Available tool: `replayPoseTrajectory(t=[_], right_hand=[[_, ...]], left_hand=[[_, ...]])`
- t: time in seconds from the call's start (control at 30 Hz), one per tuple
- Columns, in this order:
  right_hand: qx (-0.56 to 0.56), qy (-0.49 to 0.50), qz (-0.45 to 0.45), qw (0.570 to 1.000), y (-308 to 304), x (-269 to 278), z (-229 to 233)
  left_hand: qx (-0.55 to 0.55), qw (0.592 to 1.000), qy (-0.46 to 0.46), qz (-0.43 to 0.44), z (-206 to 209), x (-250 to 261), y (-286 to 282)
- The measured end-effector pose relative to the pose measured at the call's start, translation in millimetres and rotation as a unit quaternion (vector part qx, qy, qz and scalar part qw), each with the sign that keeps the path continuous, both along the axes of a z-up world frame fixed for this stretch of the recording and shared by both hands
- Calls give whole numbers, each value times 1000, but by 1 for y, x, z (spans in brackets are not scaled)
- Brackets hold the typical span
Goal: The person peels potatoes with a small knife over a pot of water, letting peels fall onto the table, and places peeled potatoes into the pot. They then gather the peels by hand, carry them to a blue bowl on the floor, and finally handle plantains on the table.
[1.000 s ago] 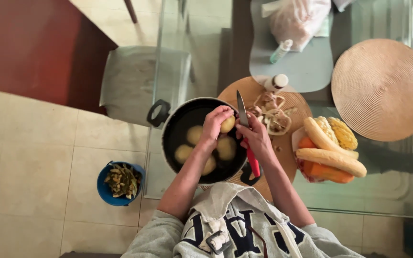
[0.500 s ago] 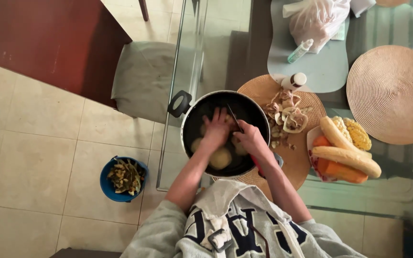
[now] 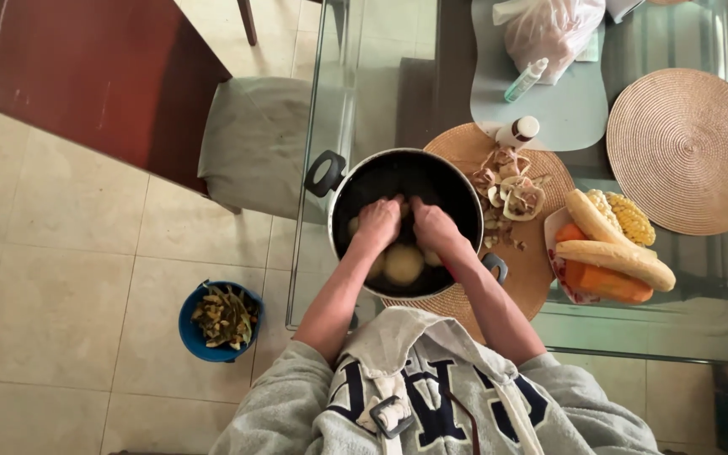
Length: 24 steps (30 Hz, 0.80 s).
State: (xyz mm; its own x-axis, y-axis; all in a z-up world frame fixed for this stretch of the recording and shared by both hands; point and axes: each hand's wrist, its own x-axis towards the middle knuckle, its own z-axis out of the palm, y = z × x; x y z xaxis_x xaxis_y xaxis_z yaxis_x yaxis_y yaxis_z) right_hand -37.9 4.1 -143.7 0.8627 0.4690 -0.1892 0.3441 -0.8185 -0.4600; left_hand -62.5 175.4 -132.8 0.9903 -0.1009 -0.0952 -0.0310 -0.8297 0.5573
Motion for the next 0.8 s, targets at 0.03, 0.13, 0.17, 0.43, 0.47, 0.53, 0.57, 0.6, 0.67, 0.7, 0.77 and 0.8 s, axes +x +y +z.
replayPoseTrajectory(t=[0.03, 0.13, 0.17, 0.43, 0.47, 0.53, 0.57, 0.6, 0.67, 0.7, 0.77, 0.8], right_hand=[[-1, 1, 2, 1000, 3, -6, 14], [175, 188, -103, 961, 12, -10, 37], [197, 215, -154, 944, 14, -9, 31], [306, 287, -252, 872, 14, -11, 55], [287, 280, -264, 877, 12, -13, 54], [266, 273, -281, 881, 0, -15, 28], [274, 207, -217, 914, -11, -16, 4], [282, 137, -143, 939, -12, -7, -19], [265, 172, -162, 935, -3, -10, 8], [244, 211, -183, 929, 1, -12, 20], [282, 266, -224, 894, 7, -15, 33], [321, 315, -263, 854, 12, -13, 39]], left_hand=[[-1, 1000, 1, 2, 4, -1, 0], [19, 991, 130, 37, -5, 8, 2], [-2, 997, 76, 1, -23, 10, 2], [18, 992, 121, 1, -10, 9, -5], [11, 1000, 17, 2, 9, 0, -5], [2, 996, -85, -3, 23, -9, -9], [42, 998, -40, -26, 19, -9, -12], [87, 995, 2, -43, 18, -3, -8], [53, 997, 30, -44, -39, 5, -10], [15, 997, 60, -47, -68, 9, -11], [-62, 994, 85, -31, -22, 4, -8], [-135, 985, 106, -15, 1, 4, -4]])
